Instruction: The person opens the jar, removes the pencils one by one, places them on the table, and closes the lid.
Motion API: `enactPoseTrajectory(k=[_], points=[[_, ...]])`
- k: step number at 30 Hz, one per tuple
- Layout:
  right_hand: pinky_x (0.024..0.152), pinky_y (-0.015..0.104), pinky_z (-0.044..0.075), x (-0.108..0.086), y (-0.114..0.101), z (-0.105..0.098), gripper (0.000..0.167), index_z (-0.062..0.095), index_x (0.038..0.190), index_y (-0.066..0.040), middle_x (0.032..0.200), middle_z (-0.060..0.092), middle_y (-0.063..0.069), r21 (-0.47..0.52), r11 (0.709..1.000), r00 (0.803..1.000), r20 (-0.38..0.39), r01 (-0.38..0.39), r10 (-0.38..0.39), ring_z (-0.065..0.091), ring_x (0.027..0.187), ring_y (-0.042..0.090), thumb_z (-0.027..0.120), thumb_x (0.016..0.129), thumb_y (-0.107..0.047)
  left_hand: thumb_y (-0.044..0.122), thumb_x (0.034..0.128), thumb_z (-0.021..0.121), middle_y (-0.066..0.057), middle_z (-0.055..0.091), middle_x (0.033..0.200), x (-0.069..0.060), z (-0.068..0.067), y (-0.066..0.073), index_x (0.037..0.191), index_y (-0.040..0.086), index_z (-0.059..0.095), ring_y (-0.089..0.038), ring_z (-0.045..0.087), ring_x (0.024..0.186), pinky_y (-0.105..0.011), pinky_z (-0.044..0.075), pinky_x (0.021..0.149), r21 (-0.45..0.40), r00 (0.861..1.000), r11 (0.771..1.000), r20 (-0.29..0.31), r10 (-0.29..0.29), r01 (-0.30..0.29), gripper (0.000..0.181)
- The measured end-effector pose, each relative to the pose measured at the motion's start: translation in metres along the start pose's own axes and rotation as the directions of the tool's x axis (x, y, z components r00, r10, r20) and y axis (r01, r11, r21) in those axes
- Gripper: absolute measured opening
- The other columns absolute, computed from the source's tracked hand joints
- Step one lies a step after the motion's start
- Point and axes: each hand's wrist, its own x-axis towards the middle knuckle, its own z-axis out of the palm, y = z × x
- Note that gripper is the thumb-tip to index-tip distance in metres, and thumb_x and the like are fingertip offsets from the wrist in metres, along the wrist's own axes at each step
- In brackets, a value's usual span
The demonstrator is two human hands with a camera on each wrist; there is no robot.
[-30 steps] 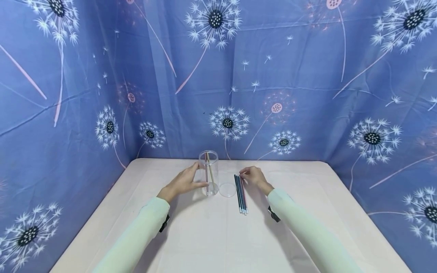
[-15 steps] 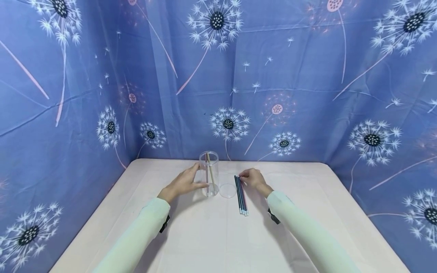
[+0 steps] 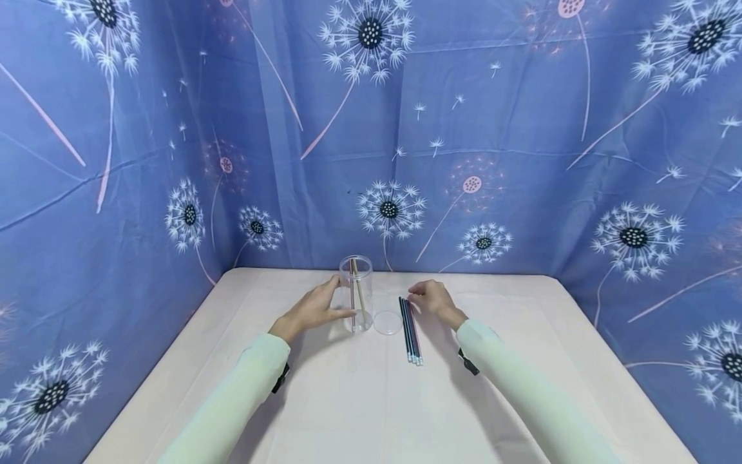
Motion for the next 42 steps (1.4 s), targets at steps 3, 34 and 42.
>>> enactPoseTrajectory(k=[3,34,42], points=[[0.098,0.048,0.058,0.003,-0.002,-0.007,0.023,0.076,0.117,0.001,0.112,0.077,0.017,-0.018,1.0,1.0,-0.001,0.024,-0.024,0.074,0.105,0.034,0.073,0.097,-0.01,0.049,0.086,0.084,-0.016,0.053,0.153,0.001,0.001,0.0,0.157,0.016,0.034,-0.039,0.052,0.138,-0.058,0.043,0.115,0.002,1.0,1.0,0.009,-0.011,0.011,0.093],[0.086,0.042,0.062,0.025,-0.091,-0.058,0.022,0.077,0.115,-0.002,0.106,0.079,0.013,-0.073,0.978,0.978,-0.064,0.195,-0.2,0.076,0.097,0.029,0.073,0.098,-0.016,0.047,0.0862,0.084,-0.014,0.054,0.151,0.001,-0.002,0.0,0.151,0.016,0.04,-0.038,0.053,0.138,-0.058,0.043,0.115,0.003,1.0,1.0,0.008,0.003,-0.003,0.084],[0.095,0.044,0.06,0.026,-0.118,-0.063,0.025,0.076,0.119,-0.001,0.11,0.078,0.013,-0.042,0.97,0.969,-0.047,0.24,-0.242,0.075,0.103,0.03,0.073,0.098,-0.015,0.046,0.0866,0.084,-0.013,0.056,0.149,0.002,-0.001,-0.001,0.149,0.017,0.042,-0.036,0.054,0.137,-0.055,0.043,0.116,0.004,1.0,1.0,0.005,0.022,-0.022,0.08]])
